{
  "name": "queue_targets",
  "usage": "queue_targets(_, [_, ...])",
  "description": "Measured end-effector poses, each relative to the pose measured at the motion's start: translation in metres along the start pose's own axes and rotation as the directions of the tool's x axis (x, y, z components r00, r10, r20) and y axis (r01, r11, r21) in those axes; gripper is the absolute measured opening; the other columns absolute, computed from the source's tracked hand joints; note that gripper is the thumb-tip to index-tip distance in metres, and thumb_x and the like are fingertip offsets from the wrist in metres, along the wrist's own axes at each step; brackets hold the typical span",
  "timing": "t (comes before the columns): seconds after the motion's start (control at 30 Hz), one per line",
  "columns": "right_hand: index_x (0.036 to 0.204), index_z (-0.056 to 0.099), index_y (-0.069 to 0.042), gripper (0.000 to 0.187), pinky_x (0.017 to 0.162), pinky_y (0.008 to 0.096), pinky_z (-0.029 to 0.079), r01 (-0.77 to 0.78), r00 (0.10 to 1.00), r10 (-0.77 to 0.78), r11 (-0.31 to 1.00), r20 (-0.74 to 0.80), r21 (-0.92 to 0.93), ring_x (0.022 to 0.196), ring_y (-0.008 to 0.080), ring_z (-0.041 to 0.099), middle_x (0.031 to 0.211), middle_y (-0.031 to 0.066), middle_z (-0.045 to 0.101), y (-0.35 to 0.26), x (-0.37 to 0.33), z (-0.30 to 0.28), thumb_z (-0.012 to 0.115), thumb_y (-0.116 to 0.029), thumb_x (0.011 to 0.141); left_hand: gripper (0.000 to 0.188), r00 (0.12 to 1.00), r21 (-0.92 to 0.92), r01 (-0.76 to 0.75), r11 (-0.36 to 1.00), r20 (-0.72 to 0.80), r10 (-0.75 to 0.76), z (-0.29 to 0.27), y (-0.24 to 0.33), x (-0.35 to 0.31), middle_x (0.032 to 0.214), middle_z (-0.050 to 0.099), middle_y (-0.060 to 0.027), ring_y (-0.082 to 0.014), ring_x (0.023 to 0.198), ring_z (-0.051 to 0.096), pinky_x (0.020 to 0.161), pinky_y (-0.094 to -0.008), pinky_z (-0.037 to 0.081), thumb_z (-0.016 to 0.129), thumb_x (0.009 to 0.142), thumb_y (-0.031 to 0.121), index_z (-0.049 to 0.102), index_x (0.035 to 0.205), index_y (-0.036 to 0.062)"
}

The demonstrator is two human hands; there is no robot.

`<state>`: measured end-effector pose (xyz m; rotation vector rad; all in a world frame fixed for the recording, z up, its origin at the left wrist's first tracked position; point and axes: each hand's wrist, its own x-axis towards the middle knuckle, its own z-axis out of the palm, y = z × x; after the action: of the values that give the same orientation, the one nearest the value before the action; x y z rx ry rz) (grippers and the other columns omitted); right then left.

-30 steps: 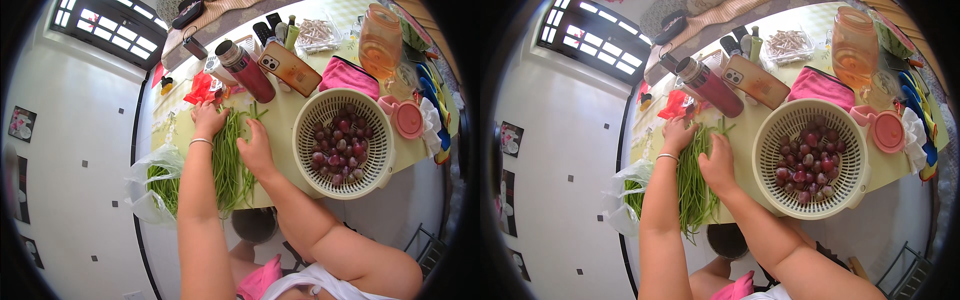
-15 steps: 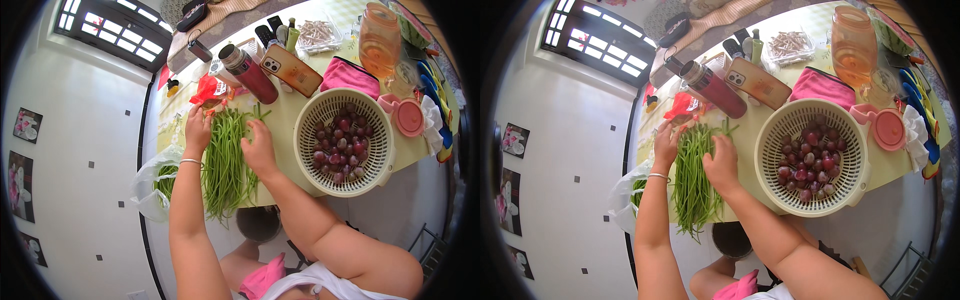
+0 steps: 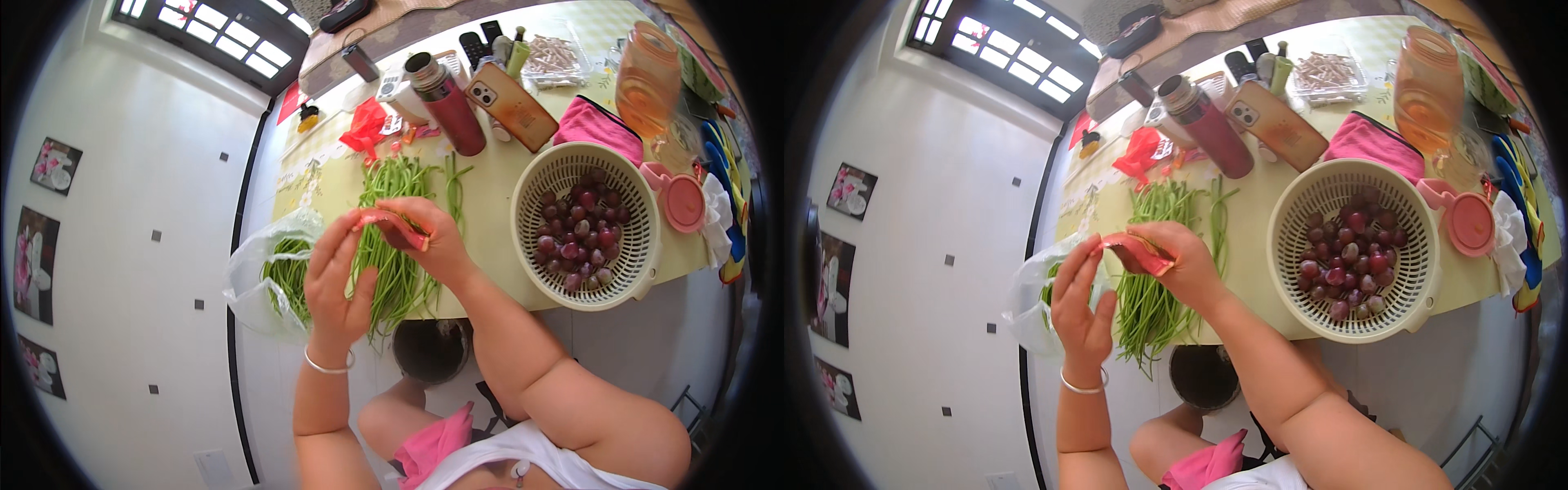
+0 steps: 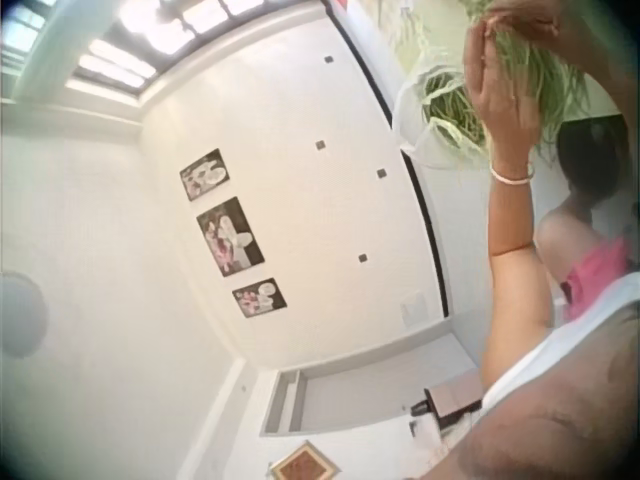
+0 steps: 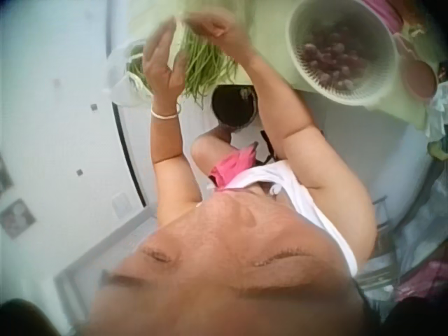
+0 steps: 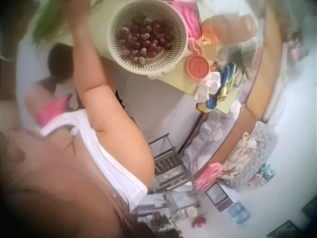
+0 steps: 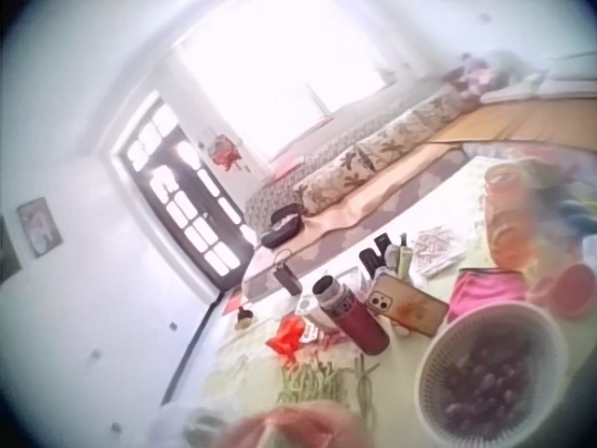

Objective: The person handles a bunch of long green vegetables by hand and peels grapes one at a time, placing them into a small bowl.

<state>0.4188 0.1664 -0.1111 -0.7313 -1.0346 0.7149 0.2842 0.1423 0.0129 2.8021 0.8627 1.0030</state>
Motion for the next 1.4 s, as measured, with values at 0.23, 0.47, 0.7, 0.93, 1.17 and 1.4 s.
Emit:
queue_targets(0.23, [0.111,0.069,-0.004,0.032,0.081,0.028,0.053,-0.269,0.881,0.156,0.942,0.447,0.2,0.092,0.0163,0.066,0.098,0.0094,0.07,-0.023,-0.021,0.032,0.07,0.004,0.079,0.042,0.932,-0.226,0.2,0.953,-0.258,-0.256,-0.023,0.006,-0.089,0.13,0.054,-0.0204,-0.0288,0.116,0.055,0.098,-0.0377,0.044,0.074,0.08,0.013,0.06,0.115,-0.0056])
queue_targets(0.47, [0.109,0.071,-0.008,0.036,0.076,0.0312,0.052,0.051,0.809,-0.027,0.998,0.588,-0.025,0.087,0.0232,0.067,0.095,0.0098,0.07,-0.025,-0.043,0.06,0.073,-0.001,0.074,0.062,0.721,-0.286,0.424,0.86,-0.467,-0.511,-0.021,0.003,-0.142,0.115,0.061,-0.0122,-0.0232,0.102,0.057,0.091,-0.036,0.044,0.081,0.068,0.01,0.057,0.124,0.0008])
queue_targets(0.7, [0.102,0.07,-0.006,0.031,0.076,0.0342,0.051,0.192,0.718,-0.092,0.979,0.69,-0.07,0.084,0.026,0.064,0.093,0.0082,0.069,-0.026,-0.062,0.086,0.074,-0.001,0.072,0.042,0.78,-0.468,0.398,0.789,-0.279,-0.56,-0.037,-0.023,-0.176,0.097,0.062,-0.0079,-0.023,0.091,0.059,0.08,-0.0309,0.049,0.074,0.062,-0.007,0.071,0.103,0.0048])
queue_targets(0.93, [0.095,0.064,-0.006,0.03,0.071,0.033,0.049,-0.032,0.723,0.055,0.998,0.689,-0.046,0.083,0.0229,0.062,0.089,0.0051,0.066,-0.036,-0.067,0.09,0.073,0.004,0.068,0.027,0.795,-0.357,0.361,0.861,-0.365,-0.485,-0.035,-0.025,-0.179,0.085,0.061,-0.0048,-0.0214,0.086,0.057,0.076,-0.0304,0.047,0.075,0.062,-0.004,0.07,0.088,0.0017])
queue_targets(1.17, [0.093,0.063,-0.005,0.03,0.072,0.032,0.049,0.12,0.718,-0.053,0.992,0.694,-0.049,0.082,0.0233,0.06,0.09,0.0054,0.065,-0.031,-0.062,0.084,0.071,0.007,0.066,0.023,0.788,-0.357,0.368,0.859,-0.371,-0.491,-0.027,-0.025,-0.173,0.083,0.062,-0.0045,-0.0219,0.087,0.057,0.078,-0.0315,0.047,0.075,0.064,-0.002,0.07,0.086,0.0013])
queue_targets(1.4, [0.092,0.063,-0.005,0.03,0.072,0.0333,0.05,0.222,0.73,-0.143,0.975,0.669,-0.034,0.084,0.0243,0.061,0.09,0.0063,0.066,-0.03,-0.059,0.08,0.071,0.007,0.065,0.023,0.776,-0.361,0.383,0.851,-0.375,-0.508,-0.021,-0.023,-0.167,0.082,0.063,-0.0047,-0.0216,0.088,0.058,0.079,-0.0313,0.047,0.073,0.063,-0.003,0.072,0.086,0.0019])
